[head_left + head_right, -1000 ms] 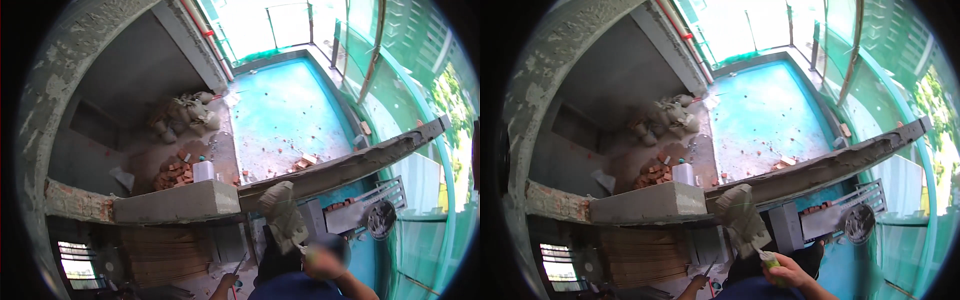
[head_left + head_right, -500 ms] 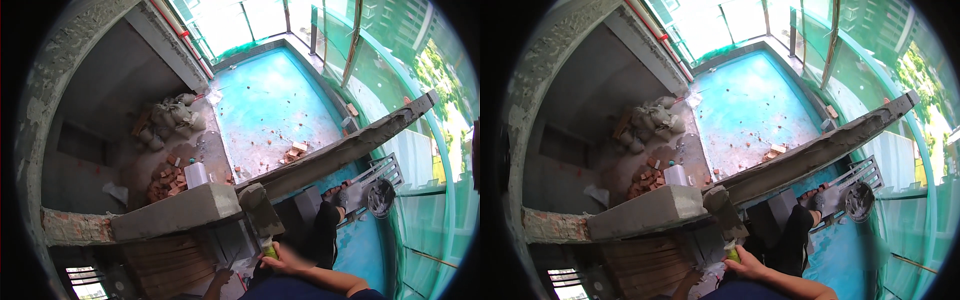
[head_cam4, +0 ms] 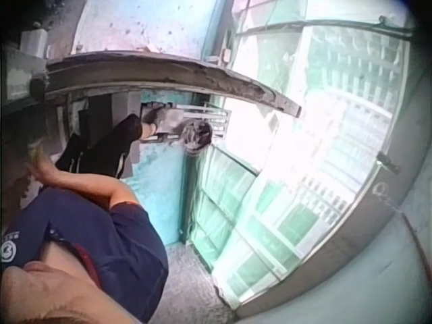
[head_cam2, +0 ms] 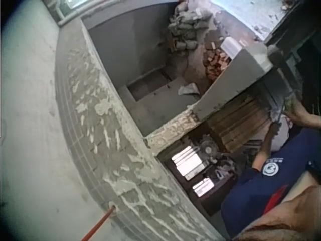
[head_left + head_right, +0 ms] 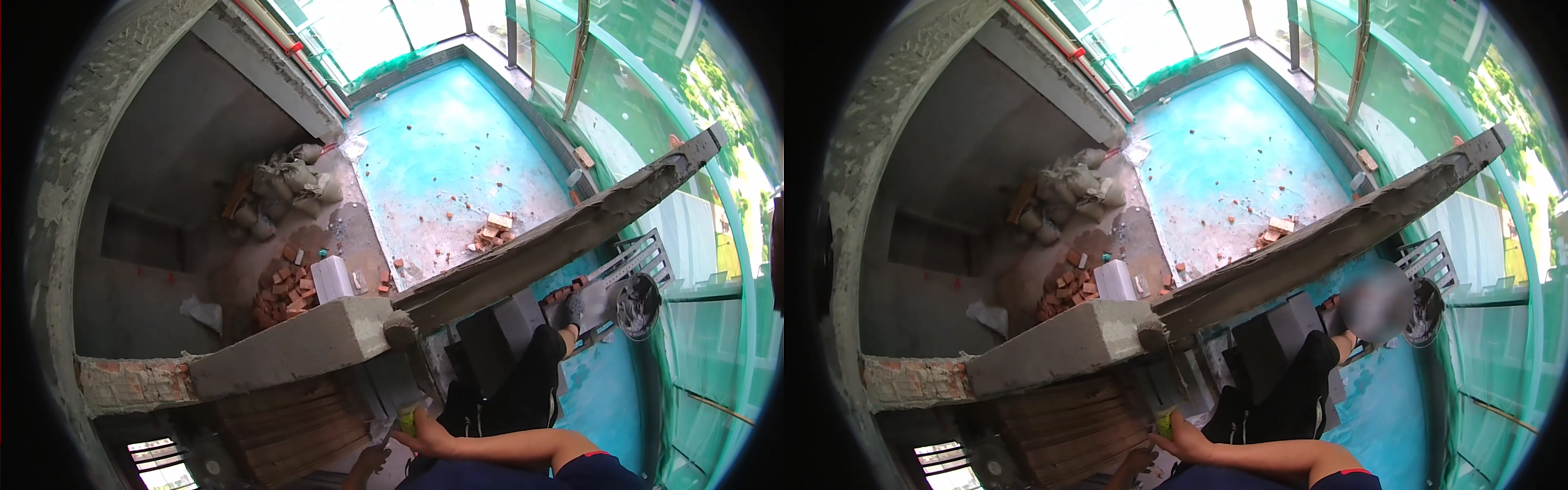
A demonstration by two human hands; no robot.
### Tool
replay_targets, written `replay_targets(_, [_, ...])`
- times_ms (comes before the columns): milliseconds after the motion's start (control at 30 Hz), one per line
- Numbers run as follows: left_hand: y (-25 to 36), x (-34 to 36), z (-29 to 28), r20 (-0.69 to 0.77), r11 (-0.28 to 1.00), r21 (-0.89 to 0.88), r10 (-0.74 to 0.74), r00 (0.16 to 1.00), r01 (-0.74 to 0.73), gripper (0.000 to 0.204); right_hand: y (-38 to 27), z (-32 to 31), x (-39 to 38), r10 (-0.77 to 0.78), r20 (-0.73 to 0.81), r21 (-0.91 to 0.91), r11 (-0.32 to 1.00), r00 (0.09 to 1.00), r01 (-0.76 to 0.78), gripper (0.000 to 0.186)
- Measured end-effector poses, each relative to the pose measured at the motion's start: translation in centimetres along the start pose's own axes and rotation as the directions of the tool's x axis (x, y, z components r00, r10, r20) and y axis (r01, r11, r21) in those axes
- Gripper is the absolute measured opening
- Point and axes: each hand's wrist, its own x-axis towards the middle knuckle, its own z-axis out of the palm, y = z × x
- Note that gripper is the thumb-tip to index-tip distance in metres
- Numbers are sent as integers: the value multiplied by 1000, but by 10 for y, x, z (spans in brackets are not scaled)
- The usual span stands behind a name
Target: The person applies mortar to a vertical structure using a trowel, places a masonry block on top, and uses the trowel to spread more mortar over the joints.
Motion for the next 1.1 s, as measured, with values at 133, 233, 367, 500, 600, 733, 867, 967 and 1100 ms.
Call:
replay_targets(133, [-6, 2, -6, 109, 975, 132, -196, 975, 181, 42, 15, 31, 5, -290, -131, -221, 941, 948, 257, 70])
replay_targets(233, [-3, -5, -11, 67, 969, 62, -243, 968, 239, 40, 21, 41, 12, -250, -24, -266, 935, 968, 235, 81])
replay_targets(367, [-10, -9, -15, 33, 971, -25, -236, 971, 237, 41, 27, 54, 11, -184, 133, -527, 819, 974, 226, 74])
replay_targets(500, [-2, -5, -21, 34, 986, -28, -165, 986, 166, 42, 29, 42, 8, -418, 175, -567, 698, 892, 438, 51])
replay_targets(600, [5, -5, -26, 28, 991, -25, -130, 991, 131, 42, 32, 20, 8, -653, 368, -849, 53, 662, 525, 37])
replay_targets(733, [23, -9, -35, 6, 997, -12, -77, 997, 77, 44, 45, 2, -4, -698, 432, -891, -232, 571, 390, 45])
replay_targets(867, [35, -14, -38, 11, 995, -45, -89, 996, 90, 47, 6, 10, 7, -55, -276, -89, 996, 959, 31, 56])
replay_targets(967, [30, -9, -39, 12, 997, -69, -39, 999, 40, 47, -15, 22, 34, -38, -259, -80, 997, 965, 18, 55])
replay_targets(1100, [23, -4, -38, 27, 996, -79, -29, 999, 31, 47, -35, 41, 38, -80, -182, -1, 997, 980, 81, 54])
